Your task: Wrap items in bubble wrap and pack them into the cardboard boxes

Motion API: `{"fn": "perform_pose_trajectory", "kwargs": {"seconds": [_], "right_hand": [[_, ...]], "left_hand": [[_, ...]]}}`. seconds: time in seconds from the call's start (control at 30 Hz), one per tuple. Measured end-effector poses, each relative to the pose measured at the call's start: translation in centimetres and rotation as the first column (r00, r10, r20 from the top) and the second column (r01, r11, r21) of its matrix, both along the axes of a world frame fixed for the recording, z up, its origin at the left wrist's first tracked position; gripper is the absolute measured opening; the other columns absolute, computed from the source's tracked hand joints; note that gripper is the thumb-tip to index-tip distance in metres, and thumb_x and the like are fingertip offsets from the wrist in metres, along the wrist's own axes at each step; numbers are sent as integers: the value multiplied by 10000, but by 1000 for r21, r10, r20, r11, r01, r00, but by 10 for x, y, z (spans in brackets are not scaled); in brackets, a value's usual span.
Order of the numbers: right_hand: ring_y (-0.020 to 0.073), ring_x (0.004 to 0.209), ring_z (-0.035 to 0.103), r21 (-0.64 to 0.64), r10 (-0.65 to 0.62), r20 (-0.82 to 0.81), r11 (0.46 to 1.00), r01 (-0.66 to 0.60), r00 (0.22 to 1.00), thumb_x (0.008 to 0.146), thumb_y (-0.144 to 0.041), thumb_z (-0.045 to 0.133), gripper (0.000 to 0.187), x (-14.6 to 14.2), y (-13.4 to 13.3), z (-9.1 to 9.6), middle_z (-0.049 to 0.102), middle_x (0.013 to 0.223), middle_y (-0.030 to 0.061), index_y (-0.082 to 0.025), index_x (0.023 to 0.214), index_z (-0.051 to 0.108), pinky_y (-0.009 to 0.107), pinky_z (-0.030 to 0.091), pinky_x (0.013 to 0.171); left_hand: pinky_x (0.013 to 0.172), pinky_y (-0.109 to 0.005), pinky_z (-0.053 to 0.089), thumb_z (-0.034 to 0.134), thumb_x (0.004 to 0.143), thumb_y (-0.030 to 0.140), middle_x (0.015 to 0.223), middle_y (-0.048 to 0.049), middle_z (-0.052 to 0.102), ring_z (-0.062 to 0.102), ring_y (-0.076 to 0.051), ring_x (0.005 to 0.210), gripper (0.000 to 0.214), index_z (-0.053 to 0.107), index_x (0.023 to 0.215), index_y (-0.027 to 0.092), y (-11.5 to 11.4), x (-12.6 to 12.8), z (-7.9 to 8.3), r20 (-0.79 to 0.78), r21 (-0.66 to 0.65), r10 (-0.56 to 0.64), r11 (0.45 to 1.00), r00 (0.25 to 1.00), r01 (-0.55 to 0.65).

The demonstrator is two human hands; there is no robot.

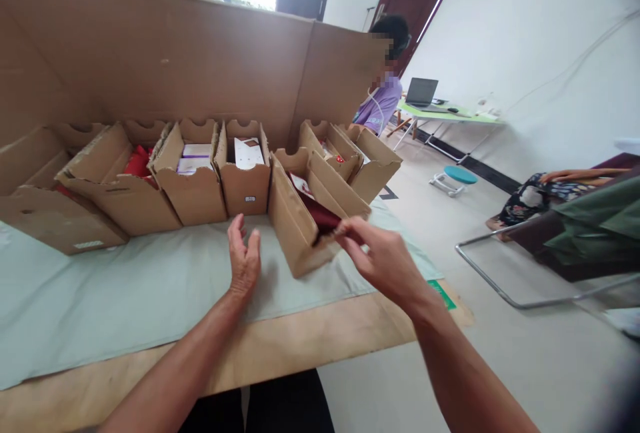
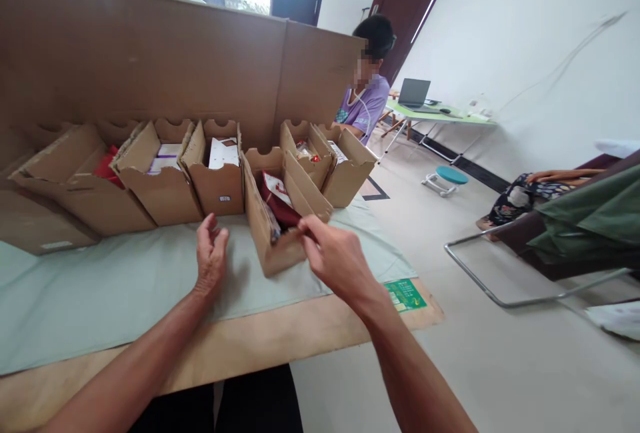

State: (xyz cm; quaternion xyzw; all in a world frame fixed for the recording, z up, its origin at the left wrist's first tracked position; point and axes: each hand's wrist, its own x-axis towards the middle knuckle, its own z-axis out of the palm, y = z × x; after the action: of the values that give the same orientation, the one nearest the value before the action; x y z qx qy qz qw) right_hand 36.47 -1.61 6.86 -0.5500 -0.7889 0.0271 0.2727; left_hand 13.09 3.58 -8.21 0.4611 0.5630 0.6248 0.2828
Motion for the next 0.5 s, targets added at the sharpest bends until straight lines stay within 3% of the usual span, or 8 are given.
{"fn": "perform_pose_trajectory", "kwargs": {"seconds": [0.07, 0.13, 0.2, 0.27, 0.37, 0.5], "right_hand": [[182, 643, 687, 15, 53, -66, 999, -52, 996, 945, -275, 561, 122, 35, -47, -1, 759, 819, -5, -269, 979, 677, 280, 499, 586], [204, 693, 715, 71, 6, -122, 998, 3, 993, 895, -268, 601, 172, 70, -87, -5, 773, 876, 11, -294, 1026, 709, 288, 529, 569], [250, 835, 755, 77, -100, -224, 990, 120, 969, 855, -284, 654, 358, 98, -118, -15, 786, 1034, 46, -312, 1209, 704, 329, 592, 647], [295, 974, 760, -2, -192, -346, 979, 204, 918, 831, -348, 721, 577, 114, -142, -35, 762, 1199, 86, -310, 1398, 619, 390, 630, 760], [339, 1041, 746, -140, -262, -434, 965, 222, 862, 775, -489, 798, 664, 113, -161, -76, 743, 1258, 119, -278, 1380, 626, 455, 635, 830], [355, 1086, 721, -235, -380, -510, 924, 301, 771, 802, -577, 766, 573, 85, -151, -117, 759, 1199, 138, -227, 1242, 657, 496, 603, 896]], "left_hand": [[1217, -497, 396, 514, 964, 520, 1540, -205, 512, 493, -316, 1450, 638, 474, 1487, 157, 4, -5, 8, 34, -5, -1, 1000, 999, 1], [1230, -493, 378, 489, 975, 550, 1534, -197, 537, 487, -314, 1463, 628, 521, 1456, 148, 0, -4, 18, 47, -10, -37, 999, 998, 38], [1229, -489, 384, 469, 992, 573, 1510, -166, 585, 518, -305, 1443, 591, 592, 1400, 164, -11, 2, 28, 64, -18, -127, 992, 990, 128], [1231, -490, 386, 448, 1013, 588, 1503, -131, 609, 540, -295, 1430, 573, 629, 1381, 188, -31, 10, 35, 97, -23, -264, 963, 960, 267], [1242, -504, 382, 362, 1050, 599, 1550, -98, 578, 522, -289, 1452, 595, 585, 1456, 226, -72, 21, 33, 146, 4, -420, 906, 896, 424], [1251, -490, 389, 269, 1083, 560, 1646, -78, 465, 448, -274, 1514, 603, 425, 1585, 264, -120, 30, 10, 28, -14, -458, 889, 889, 458]]}}
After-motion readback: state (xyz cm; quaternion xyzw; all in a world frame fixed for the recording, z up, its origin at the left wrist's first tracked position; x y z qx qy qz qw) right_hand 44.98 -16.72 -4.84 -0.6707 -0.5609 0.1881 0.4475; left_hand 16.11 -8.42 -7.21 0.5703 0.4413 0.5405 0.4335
